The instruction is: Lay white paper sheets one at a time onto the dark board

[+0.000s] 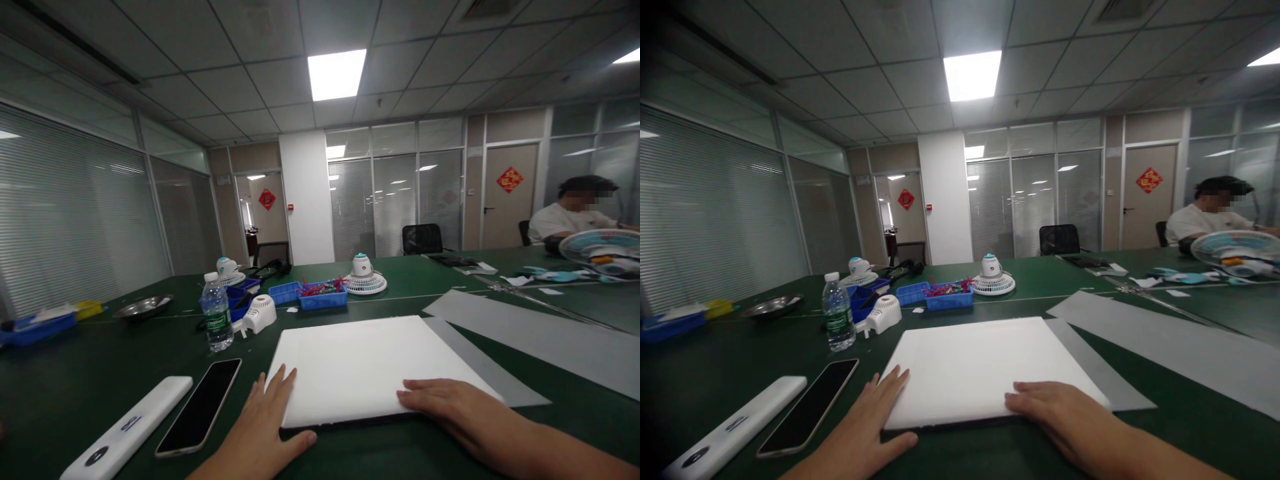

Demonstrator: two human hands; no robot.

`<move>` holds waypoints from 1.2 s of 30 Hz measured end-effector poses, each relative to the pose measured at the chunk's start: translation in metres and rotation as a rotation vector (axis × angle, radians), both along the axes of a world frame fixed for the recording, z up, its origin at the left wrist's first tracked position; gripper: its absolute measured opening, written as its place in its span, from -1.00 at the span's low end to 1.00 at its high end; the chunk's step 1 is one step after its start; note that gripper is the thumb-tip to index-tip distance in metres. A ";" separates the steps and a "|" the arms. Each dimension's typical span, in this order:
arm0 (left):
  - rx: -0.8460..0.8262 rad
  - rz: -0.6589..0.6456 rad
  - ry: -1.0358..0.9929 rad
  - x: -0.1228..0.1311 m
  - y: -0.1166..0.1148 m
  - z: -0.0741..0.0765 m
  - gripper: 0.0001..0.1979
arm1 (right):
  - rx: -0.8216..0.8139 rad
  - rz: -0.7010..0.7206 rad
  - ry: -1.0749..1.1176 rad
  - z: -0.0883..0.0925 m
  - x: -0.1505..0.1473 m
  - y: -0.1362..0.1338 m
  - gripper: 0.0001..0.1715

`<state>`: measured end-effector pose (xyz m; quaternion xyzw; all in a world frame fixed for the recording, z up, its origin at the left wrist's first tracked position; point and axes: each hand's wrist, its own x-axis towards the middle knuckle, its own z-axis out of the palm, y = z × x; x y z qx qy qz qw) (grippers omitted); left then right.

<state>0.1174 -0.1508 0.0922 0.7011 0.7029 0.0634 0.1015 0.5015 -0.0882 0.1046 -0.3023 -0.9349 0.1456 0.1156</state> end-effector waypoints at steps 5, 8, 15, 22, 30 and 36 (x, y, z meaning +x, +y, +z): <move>0.005 -0.024 -0.026 -0.001 -0.001 0.002 0.02 | -0.115 0.117 0.004 0.010 -0.006 -0.009 -0.44; 0.009 -0.023 -0.039 -0.001 0.001 0.002 -0.05 | -0.091 0.086 -0.025 0.012 0.005 0.000 -0.37; 0.065 0.008 -0.050 -0.002 0.006 -0.004 -0.22 | 0.022 -0.267 -0.061 -0.008 0.046 0.045 -0.34; 0.091 0.013 -0.062 -0.004 0.008 -0.008 -0.28 | -0.016 -0.173 -0.064 -0.022 0.030 0.038 -0.29; 0.049 -0.004 0.020 -0.002 0.010 -0.007 -0.37 | 0.193 -0.372 0.010 -0.019 0.065 0.076 -0.28; 0.077 -0.024 -0.030 -0.004 0.006 -0.005 -0.33 | 0.418 -0.913 -0.089 -0.053 0.170 0.141 -0.27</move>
